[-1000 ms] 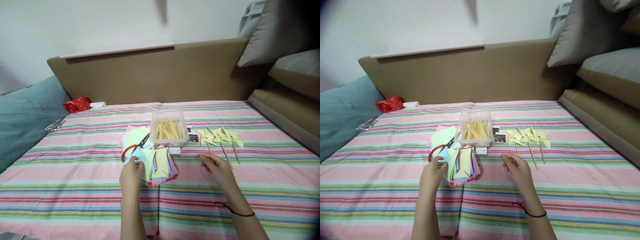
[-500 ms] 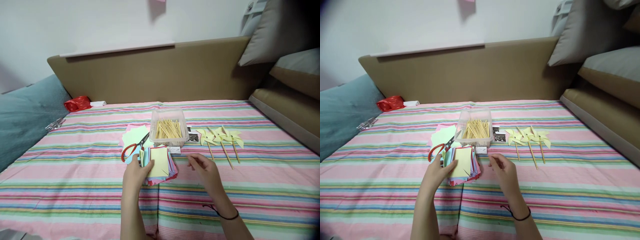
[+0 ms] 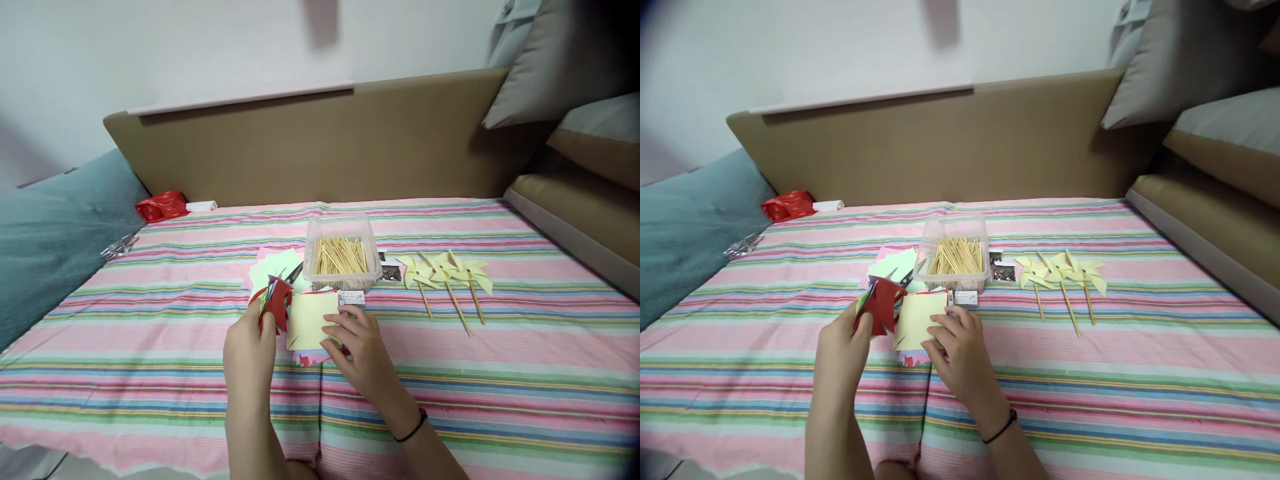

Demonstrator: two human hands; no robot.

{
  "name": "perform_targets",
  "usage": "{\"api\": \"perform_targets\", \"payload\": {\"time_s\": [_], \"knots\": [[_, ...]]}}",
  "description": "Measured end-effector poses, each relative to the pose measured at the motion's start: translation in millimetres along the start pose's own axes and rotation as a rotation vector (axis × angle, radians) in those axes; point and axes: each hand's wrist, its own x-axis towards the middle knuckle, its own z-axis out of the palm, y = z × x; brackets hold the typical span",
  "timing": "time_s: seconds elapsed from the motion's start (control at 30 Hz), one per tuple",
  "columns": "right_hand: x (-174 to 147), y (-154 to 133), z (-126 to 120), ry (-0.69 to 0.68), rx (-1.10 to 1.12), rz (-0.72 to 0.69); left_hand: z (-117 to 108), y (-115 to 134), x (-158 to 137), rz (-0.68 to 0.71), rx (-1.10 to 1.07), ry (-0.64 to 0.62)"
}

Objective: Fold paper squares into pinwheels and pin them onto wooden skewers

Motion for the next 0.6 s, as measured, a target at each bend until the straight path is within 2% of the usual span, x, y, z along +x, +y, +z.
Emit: {"api": "perform_targets", "payload": {"time_s": [0.1, 0.2, 0.37, 0.47, 0.6], "knots": [[-1, 2, 0, -0.009, -0.012, 0.002, -5, 1, -3, 0.16, -0.037, -0.063], [-2, 3, 0, -0.017, -0.014, 0.005, 0, 0, -2, 0.314, -0.049, -0.123], [-2, 0, -3, 0.013, 0.132, 0.059, 4, 0, -3, 0.423, -0.068, -0.184], [-1, -3, -4, 0.047, 0.472, 0.219, -2, 3, -6, 0.517, -0.124, -0.194], [2, -4, -9, 0.017, 1.15, 0.619, -8, 2, -10, 0.683, -0.161, -0.262]]}}
